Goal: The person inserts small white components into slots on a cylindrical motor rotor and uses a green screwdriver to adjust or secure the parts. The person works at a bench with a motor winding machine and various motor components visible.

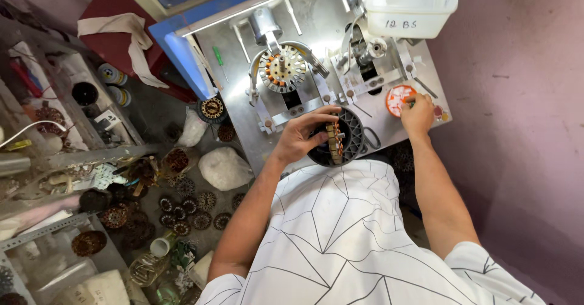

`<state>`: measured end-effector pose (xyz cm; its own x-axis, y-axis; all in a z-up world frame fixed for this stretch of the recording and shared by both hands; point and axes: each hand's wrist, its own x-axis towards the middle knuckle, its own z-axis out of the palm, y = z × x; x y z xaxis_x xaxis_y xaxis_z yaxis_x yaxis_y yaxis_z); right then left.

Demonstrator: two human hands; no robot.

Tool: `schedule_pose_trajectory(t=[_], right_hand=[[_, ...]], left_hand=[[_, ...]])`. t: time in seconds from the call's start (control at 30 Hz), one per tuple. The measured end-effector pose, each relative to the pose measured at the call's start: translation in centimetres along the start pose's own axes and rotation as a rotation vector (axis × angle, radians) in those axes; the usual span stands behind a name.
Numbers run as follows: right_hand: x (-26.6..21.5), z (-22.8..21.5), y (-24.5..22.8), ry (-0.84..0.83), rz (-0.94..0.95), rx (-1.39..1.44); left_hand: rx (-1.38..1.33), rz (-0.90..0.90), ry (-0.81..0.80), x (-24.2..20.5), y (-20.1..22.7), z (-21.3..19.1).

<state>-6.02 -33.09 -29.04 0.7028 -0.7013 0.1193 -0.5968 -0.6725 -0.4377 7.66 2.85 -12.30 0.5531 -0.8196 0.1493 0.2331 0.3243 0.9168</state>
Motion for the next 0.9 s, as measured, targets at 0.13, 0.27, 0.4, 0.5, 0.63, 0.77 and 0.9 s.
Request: schedule_pose_trajectory(t=[0.13, 0.27, 0.4, 0.5, 0.63, 0.77, 0.9], right_hand=[[0.4, -0.2, 0.3, 0.044, -0.060, 0.071], [-0.1, -1.4, -0.6, 0.034, -0.005, 0.244], [-0.9, -5.8, -5.7, 0.072, 0.055, 0.441], [-3.7, -11.0, -12.0, -0.130, 0.127, 0.806], [-8.7, -17.5, -19.4, -0.261, -0.075, 0.880], [-10.1, -20.4, -23.3, -0.151, -0.422, 0.880], [-10.4, -21.0, -24.3, -0.134, -0.436, 0.915]], left_hand=[[-0.017, -0.008, 0.007, -0.2, -0.3, 0.0], [-0.006, 0.039, 0.073, -0.5, 0.1, 0.7], [0.412, 0.175, 0.305, -0.7, 2.1, 2.6], [0.796, 0.258, 0.400, -0.6, 4.4, 4.6], [0.758, 0.185, 0.227, -0.1, 6.6, 7.1], [0.685, 0.231, 0.239, 0.7, 7.7, 7.8], [0.672, 0.279, 0.255, 0.0, 8.2, 7.7]])
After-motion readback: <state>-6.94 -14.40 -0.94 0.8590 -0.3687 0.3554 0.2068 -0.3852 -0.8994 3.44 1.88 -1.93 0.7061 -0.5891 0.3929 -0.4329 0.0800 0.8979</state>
